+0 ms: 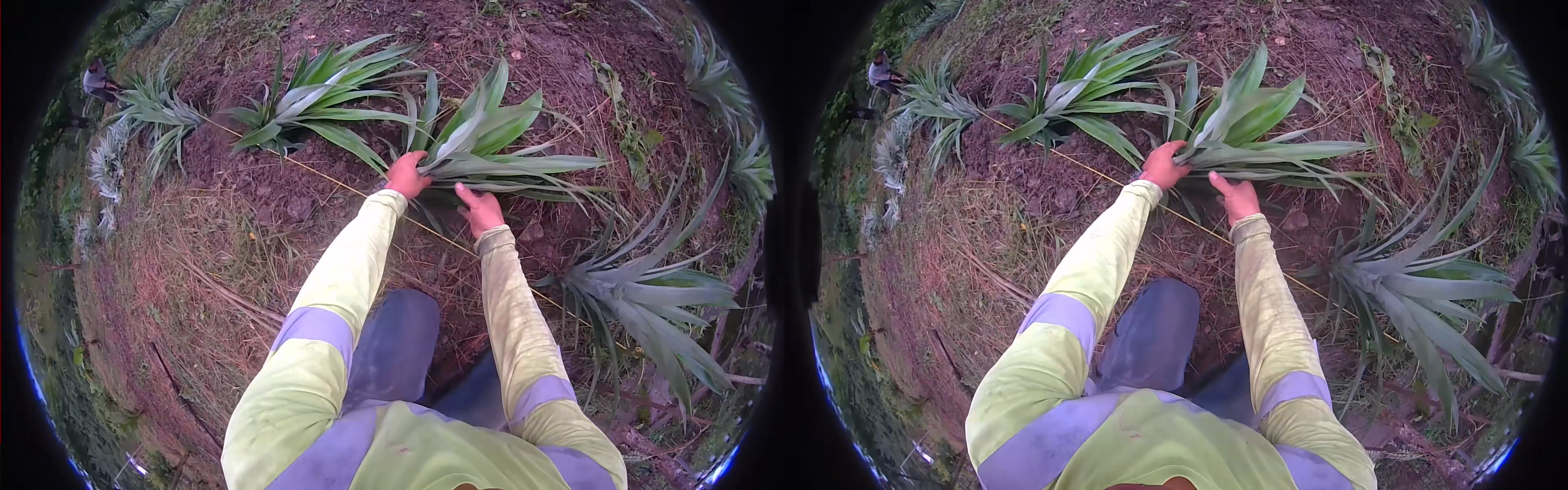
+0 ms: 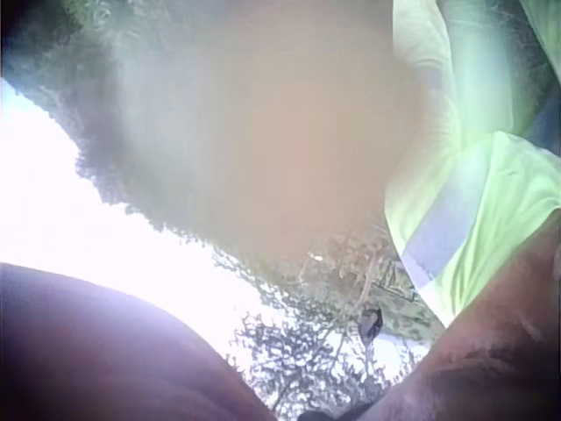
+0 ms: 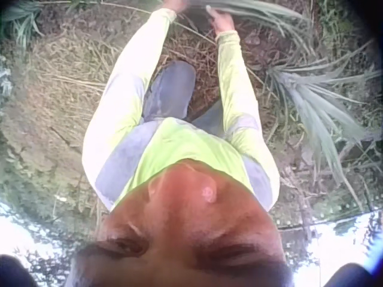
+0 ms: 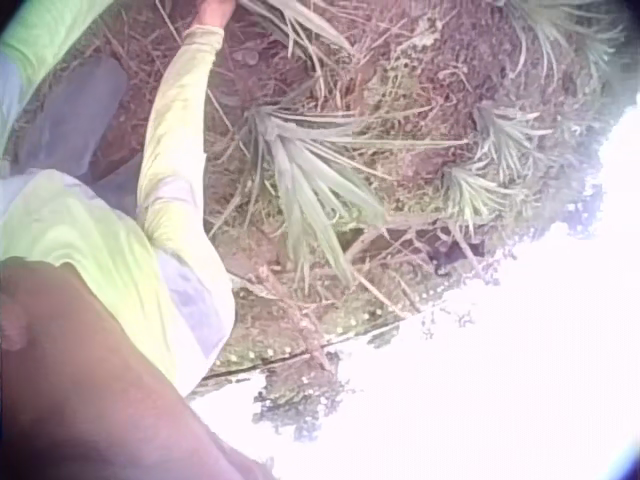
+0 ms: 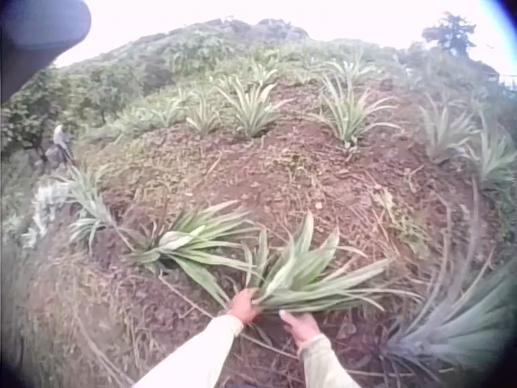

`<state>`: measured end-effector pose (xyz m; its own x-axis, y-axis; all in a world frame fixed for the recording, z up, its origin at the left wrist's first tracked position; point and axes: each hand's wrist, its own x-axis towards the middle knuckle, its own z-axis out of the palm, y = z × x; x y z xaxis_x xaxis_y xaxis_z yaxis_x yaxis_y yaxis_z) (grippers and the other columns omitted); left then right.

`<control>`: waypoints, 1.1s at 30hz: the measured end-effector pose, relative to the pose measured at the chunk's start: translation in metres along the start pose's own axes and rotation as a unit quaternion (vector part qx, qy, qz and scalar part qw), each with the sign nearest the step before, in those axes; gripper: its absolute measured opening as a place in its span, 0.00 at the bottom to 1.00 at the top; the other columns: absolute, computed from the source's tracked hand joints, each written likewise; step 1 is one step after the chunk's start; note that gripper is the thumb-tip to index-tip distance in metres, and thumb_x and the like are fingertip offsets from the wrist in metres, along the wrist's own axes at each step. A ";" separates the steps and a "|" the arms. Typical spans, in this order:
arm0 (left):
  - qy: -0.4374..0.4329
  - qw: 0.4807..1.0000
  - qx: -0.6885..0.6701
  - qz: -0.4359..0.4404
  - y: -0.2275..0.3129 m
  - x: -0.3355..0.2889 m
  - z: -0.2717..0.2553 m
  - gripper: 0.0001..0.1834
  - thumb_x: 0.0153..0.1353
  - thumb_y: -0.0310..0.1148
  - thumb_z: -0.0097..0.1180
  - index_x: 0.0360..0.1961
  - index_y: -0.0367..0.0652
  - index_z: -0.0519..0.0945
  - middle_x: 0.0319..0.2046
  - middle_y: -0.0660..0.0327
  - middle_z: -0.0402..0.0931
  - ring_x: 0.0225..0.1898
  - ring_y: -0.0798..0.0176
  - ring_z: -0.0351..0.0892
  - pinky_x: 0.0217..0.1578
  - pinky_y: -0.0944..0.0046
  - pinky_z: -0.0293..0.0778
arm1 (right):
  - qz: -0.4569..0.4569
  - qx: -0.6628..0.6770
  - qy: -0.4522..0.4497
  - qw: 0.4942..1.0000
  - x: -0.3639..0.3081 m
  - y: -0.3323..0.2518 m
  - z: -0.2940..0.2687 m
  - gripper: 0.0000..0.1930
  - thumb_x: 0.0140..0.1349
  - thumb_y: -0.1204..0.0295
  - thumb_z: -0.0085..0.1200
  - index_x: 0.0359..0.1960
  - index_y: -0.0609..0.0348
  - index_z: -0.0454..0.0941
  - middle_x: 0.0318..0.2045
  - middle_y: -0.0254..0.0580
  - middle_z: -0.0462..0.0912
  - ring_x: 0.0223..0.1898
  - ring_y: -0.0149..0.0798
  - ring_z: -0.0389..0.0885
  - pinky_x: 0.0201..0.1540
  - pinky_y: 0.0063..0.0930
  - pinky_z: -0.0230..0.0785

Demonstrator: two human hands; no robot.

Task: The person plants pineapple tops in the soil along a guide string by hand, positioning each plant and packing the soil around its base.

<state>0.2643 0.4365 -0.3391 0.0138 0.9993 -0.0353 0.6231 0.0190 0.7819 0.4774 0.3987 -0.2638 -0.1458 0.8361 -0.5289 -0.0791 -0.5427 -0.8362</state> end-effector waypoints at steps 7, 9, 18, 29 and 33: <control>0.117 0.982 -0.148 -0.002 -0.056 -0.007 -0.027 0.34 0.47 0.38 0.70 0.57 0.39 0.75 0.47 0.44 0.80 0.51 0.48 0.80 0.53 0.55 0.74 | -0.176 0.032 0.006 0.984 0.075 -0.019 0.054 0.50 0.47 0.65 0.75 0.69 0.54 0.54 0.65 0.39 0.65 0.66 0.44 0.62 0.63 0.54 0.55; 0.159 0.967 -0.162 0.118 -0.063 -0.001 -0.034 0.39 0.46 0.37 0.70 0.61 0.39 0.71 0.50 0.44 0.78 0.54 0.49 0.78 0.55 0.55 0.72 | -0.246 0.041 0.013 0.968 0.075 -0.029 0.091 0.45 0.45 0.73 0.75 0.65 0.66 0.61 0.55 0.47 0.76 0.55 0.40 0.76 0.61 0.34 0.65; 0.018 0.976 -0.205 -0.076 0.009 -0.019 -0.004 0.39 0.43 0.31 0.71 0.59 0.38 0.70 0.50 0.51 0.78 0.52 0.51 0.79 0.54 0.55 0.73 | -0.218 -0.231 -0.077 0.945 0.064 -0.047 0.056 0.29 0.51 0.65 0.71 0.51 0.69 0.75 0.44 0.48 0.85 0.46 0.40 0.83 0.53 0.33 0.71; 0.134 0.977 0.120 0.118 -0.085 0.002 -0.084 0.27 0.47 0.33 0.64 0.51 0.39 0.75 0.47 0.46 0.76 0.50 0.38 0.74 0.52 0.46 0.71 | -0.129 -0.107 0.029 0.986 0.034 -0.002 0.006 0.15 0.60 0.71 0.64 0.44 0.70 0.79 0.43 0.43 0.83 0.43 0.35 0.81 0.46 0.32 0.74; 0.011 0.944 0.327 -0.041 -0.158 0.053 -0.076 0.26 0.60 0.50 0.54 0.58 0.53 0.77 0.59 0.52 0.74 0.56 0.42 0.76 0.54 0.45 0.74 | -0.229 -0.182 0.090 0.952 0.053 0.019 0.016 0.18 0.59 0.68 0.66 0.43 0.71 0.78 0.41 0.46 0.85 0.43 0.39 0.81 0.52 0.33 0.69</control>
<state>0.1070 0.4894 -0.4167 -0.0667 0.9959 -0.0604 0.9712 0.0786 0.2247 0.4525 0.4319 -0.3056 -0.0038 0.9963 -0.0862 0.2582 -0.0823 -0.9626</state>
